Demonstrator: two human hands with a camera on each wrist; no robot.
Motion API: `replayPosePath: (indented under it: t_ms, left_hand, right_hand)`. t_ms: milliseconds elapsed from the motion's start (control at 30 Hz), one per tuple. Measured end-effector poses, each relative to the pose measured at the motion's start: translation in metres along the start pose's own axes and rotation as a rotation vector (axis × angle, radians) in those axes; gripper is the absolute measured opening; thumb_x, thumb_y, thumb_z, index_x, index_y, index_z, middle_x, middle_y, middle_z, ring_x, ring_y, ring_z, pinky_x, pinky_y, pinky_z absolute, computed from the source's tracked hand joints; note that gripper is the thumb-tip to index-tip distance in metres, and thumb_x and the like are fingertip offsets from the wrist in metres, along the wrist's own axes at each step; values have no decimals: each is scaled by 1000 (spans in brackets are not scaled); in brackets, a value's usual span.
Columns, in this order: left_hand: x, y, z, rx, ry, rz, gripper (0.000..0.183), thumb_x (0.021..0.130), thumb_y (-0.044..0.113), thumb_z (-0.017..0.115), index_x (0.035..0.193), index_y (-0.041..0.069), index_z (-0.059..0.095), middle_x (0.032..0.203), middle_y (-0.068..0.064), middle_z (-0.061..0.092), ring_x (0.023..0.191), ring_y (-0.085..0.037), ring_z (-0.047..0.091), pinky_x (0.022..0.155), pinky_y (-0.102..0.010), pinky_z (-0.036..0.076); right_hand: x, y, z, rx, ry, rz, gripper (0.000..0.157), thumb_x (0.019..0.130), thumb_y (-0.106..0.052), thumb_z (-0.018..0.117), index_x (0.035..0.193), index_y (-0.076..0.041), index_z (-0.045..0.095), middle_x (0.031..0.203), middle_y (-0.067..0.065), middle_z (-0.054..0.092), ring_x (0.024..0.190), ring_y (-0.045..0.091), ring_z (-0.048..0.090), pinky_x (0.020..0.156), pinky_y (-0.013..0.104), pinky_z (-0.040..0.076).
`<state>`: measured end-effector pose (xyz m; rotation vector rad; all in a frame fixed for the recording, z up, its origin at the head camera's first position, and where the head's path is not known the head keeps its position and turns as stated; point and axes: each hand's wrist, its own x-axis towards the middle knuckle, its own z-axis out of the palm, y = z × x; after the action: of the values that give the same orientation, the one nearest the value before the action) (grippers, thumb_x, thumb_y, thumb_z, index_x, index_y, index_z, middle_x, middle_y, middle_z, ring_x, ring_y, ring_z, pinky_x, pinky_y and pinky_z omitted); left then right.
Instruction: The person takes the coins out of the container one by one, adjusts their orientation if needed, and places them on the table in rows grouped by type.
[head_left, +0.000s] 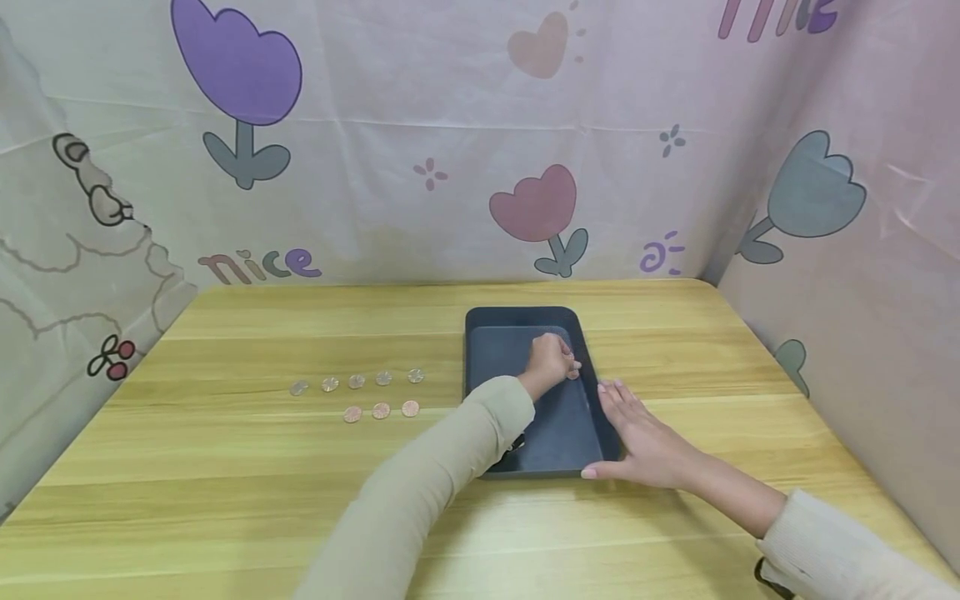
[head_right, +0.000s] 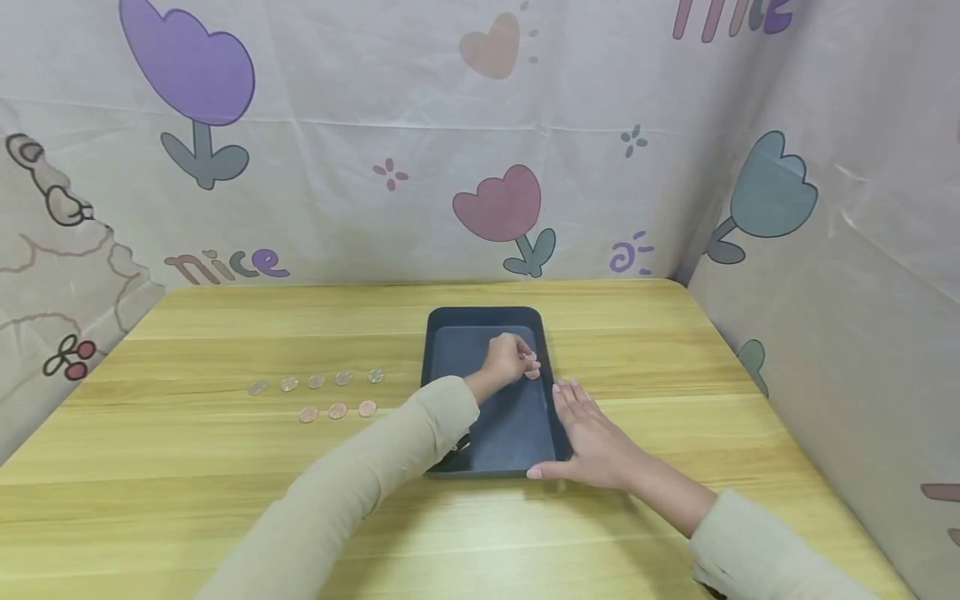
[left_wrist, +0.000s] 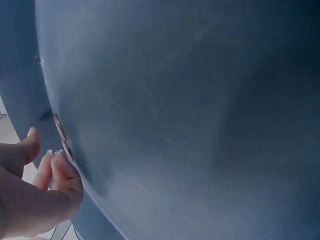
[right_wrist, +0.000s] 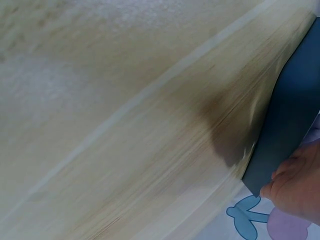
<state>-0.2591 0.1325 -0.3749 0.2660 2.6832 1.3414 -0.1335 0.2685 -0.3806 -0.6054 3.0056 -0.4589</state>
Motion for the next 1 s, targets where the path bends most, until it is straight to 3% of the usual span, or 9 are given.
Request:
replayPosePath:
  t_ms: [133, 233, 367, 533, 733, 900, 1000]
  left_hand:
    - [2, -3, 1, 109, 2, -15, 17, 74, 9, 77, 88, 2, 71, 89, -6, 72, 81, -13, 67, 76, -21, 51]
    - [4, -5, 2, 201, -6, 0, 14, 73, 13, 79, 81, 6, 71, 89, -4, 71, 77, -12, 60, 74, -22, 49]
    - [5, -6, 3, 252, -10, 8, 10, 74, 14, 76, 73, 7, 68, 89, -1, 71, 71, -10, 52, 70, -20, 48]
    - [6, -6, 4, 264, -11, 6, 7, 75, 12, 75, 78, 8, 71, 92, -1, 72, 70, -9, 53, 69, -20, 49]
    - [5, -8, 5, 310, -4, 38, 20, 72, 17, 79, 88, 6, 73, 93, -5, 72, 76, -14, 61, 70, -23, 50]
    - [5, -7, 3, 265, 26, 25, 11, 81, 14, 70, 81, 3, 71, 87, -9, 71, 72, -16, 60, 66, -25, 50]
    - [6, -5, 0, 225, 26, 12, 16, 86, 14, 64, 77, 2, 70, 84, -10, 70, 73, -19, 62, 63, -25, 48]
  right_hand:
    - [0, 0, 1, -2, 6, -8, 112, 70, -63, 67, 141, 12, 23, 149, 27, 21, 138, 45, 16, 108, 57, 22]
    - [0, 0, 1, -2, 14, -16, 112, 70, -63, 67, 140, 12, 24, 149, 28, 22, 138, 45, 16, 108, 57, 22]
    - [-1, 0, 1, 2, 20, -21, 112, 70, -63, 67, 140, 12, 24, 149, 28, 23, 137, 46, 17, 107, 57, 23]
    - [-2, -1, 0, 1, 19, -21, 112, 69, -62, 68, 140, 12, 24, 149, 28, 22, 137, 46, 17, 107, 57, 24]
    - [-2, -1, 0, -3, 17, -20, 111, 70, -62, 68, 140, 12, 23, 149, 28, 22, 138, 46, 16, 107, 57, 23]
    - [-2, -1, -1, 2, 9, -8, 112, 70, -62, 67, 141, 11, 23, 150, 27, 21, 138, 45, 15, 108, 57, 22]
    - [-2, -1, -1, 7, 4, -1, 112, 70, -62, 68, 141, 11, 23, 150, 27, 21, 139, 44, 14, 108, 57, 22]
